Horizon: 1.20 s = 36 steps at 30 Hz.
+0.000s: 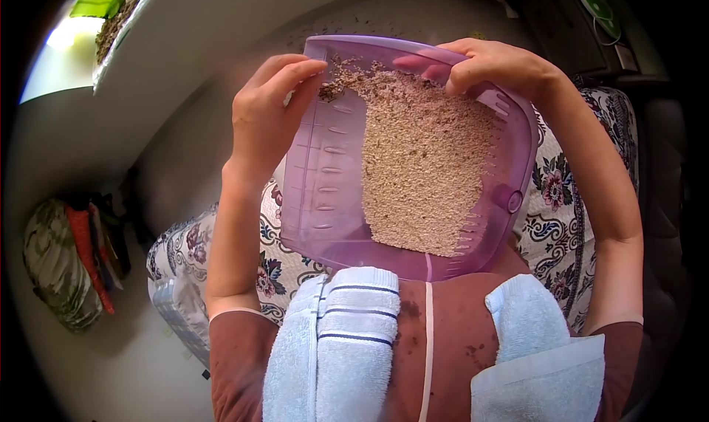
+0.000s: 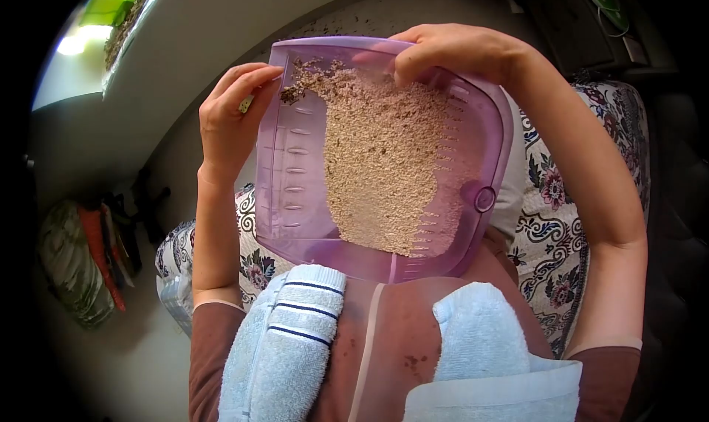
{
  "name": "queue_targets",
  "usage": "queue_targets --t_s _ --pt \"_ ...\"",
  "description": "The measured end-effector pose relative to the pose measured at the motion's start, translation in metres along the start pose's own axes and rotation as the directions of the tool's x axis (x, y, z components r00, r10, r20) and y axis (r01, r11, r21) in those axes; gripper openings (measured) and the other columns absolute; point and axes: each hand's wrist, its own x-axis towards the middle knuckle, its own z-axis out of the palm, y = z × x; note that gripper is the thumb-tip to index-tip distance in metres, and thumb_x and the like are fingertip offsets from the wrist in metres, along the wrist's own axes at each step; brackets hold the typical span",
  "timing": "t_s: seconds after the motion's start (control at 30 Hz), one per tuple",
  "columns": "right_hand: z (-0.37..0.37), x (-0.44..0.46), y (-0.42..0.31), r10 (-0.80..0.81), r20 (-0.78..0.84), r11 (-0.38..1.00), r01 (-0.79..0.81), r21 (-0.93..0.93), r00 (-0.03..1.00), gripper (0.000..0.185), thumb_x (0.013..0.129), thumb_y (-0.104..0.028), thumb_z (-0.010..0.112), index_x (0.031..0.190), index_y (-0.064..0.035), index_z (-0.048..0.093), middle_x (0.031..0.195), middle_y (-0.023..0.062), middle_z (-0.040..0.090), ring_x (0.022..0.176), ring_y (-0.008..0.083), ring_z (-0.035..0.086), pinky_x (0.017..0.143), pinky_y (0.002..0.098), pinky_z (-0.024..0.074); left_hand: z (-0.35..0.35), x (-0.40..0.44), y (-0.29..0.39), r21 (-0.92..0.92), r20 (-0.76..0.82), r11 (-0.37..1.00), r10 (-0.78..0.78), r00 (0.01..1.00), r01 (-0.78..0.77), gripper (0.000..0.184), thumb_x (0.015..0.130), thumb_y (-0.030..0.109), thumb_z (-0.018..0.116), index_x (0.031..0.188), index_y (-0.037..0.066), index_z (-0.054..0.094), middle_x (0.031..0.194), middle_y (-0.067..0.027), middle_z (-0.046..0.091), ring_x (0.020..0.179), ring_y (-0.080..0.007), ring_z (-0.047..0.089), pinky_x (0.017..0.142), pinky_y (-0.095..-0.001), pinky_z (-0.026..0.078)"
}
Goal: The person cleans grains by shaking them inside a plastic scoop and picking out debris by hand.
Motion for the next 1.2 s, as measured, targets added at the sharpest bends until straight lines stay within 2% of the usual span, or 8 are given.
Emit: queue_targets --t_s 0.07,0.17,0.27,0.57,0.67,0.87,1.1,1.2 --pt "0.001 0.000 -0.004 0.010 0.001 1.000 -0.010 -0.002 1.000 0.067 0.066 -0.015 0.057 0.133 -0.0123 0.056 0.102 0.0068 0.057 0.080 0.0091 0.051 0.074 0.0209 0.0440 0.001 0.009 0.000 0.073 0.025 0.997 0.018 1.000 -0.020 0.021 0.083 -0.002 0.063 0.101 0.008 0.069 0.097 -0.0052 0.065 0.081 -0.0179 0.065 0.070 -0.0275 0.053" --pt "0.001 0.001 -0.004 -0.008 0.014 1.000 0.008 0.002 1.000 0.067 0.066 -0.015 0.057 0.133 -0.0124 0.056 0.102 0.0068 0.057 0.079 0.0087 0.051 0.073 0.0208 0.0443 0.009 0.018 -0.007 0.288 0.083 0.940 0.164 0.983 -0.182 0.027 0.079 -0.004 0.063 0.102 0.009 0.068 0.096 -0.0054 0.064 0.085 -0.0215 0.064 0.074 -0.0301 0.053" --pt "0.001 0.000 -0.002 0.003 -0.001 1.000 -0.003 -0.001 1.000 0.068 0.066 -0.015 0.057 0.133 -0.0124 0.056 0.100 0.0065 0.057 0.076 0.0085 0.051 0.071 0.0208 0.0445 0.010 0.019 -0.004 0.324 0.119 0.929 0.150 0.981 -0.182 0.030 0.077 -0.007 0.062 0.101 0.010 0.068 0.096 -0.0055 0.064 0.088 -0.0240 0.062 0.076 -0.0322 0.053" --pt "0.000 0.002 -0.002 0.008 0.008 0.999 -0.008 -0.045 1.000 0.066 0.065 -0.017 0.057 0.131 -0.0120 0.057 0.100 0.0060 0.059 0.074 0.0083 0.051 0.070 0.0208 0.0446 0.003 0.011 -0.002 0.209 0.069 0.966 0.143 0.987 -0.154 0.031 0.076 -0.008 0.062 0.101 0.009 0.068 0.098 -0.0051 0.064 0.087 -0.0225 0.063 0.074 -0.0325 0.053" --pt "0.003 0.002 -0.002 0.006 -0.039 0.999 -0.008 -0.035 0.999 0.065 0.066 -0.016 0.056 0.131 -0.0114 0.058 0.098 0.0046 0.058 0.074 0.0078 0.050 0.069 0.0205 0.0440 0.006 0.015 -0.001 0.308 0.151 0.930 0.159 0.976 -0.199 0.032 0.076 -0.009 0.061 0.101 0.009 0.068 0.099 -0.0055 0.064 0.087 -0.0236 0.064 0.074 -0.0331 0.053" --pt "0.003 -0.002 0.000 -0.004 -0.031 1.000 0.005 0.018 1.000 0.065 0.065 -0.015 0.056 0.130 -0.0107 0.058 0.095 0.0022 0.056 0.074 0.0069 0.048 0.067 0.0201 0.0416 -0.003 0.006 -0.006 0.209 0.145 0.958 0.169 0.975 -0.197 0.034 0.077 -0.009 0.060 0.105 0.009 0.068 0.102 -0.0063 0.065 0.088 -0.0238 0.065 0.076 -0.0326 0.054" --pt "0.004 -0.001 -0.003 0.001 -0.036 1.000 -0.001 -0.010 0.999 0.064 0.066 -0.015 0.056 0.130 -0.0123 0.059 0.095 0.0005 0.055 0.075 0.0061 0.047 0.067 0.0183 0.0393 -0.004 -0.013 0.010 0.070 0.043 0.997 -0.033 0.999 0.030 0.025 0.079 -0.001 0.068 0.103 0.007 0.068 0.098 -0.0068 0.066 0.079 -0.0184 0.066 0.069 -0.0276 0.054" --pt "0.004 0.000 -0.003 0.011 -0.042 1.000 -0.012 -0.020 0.999 0.064 0.065 -0.016 0.056 0.130 -0.0128 0.059 0.095 0.0003 0.055 0.077 0.0060 0.047 0.068 0.0179 0.0390 0.003 -0.013 0.015 0.229 0.029 0.973 -0.038 0.999 0.030 0.024 0.078 0.004 0.071 0.101 0.007 0.068 0.095 -0.0056 0.066 0.074 -0.0158 0.065 0.065 -0.0258 0.053"
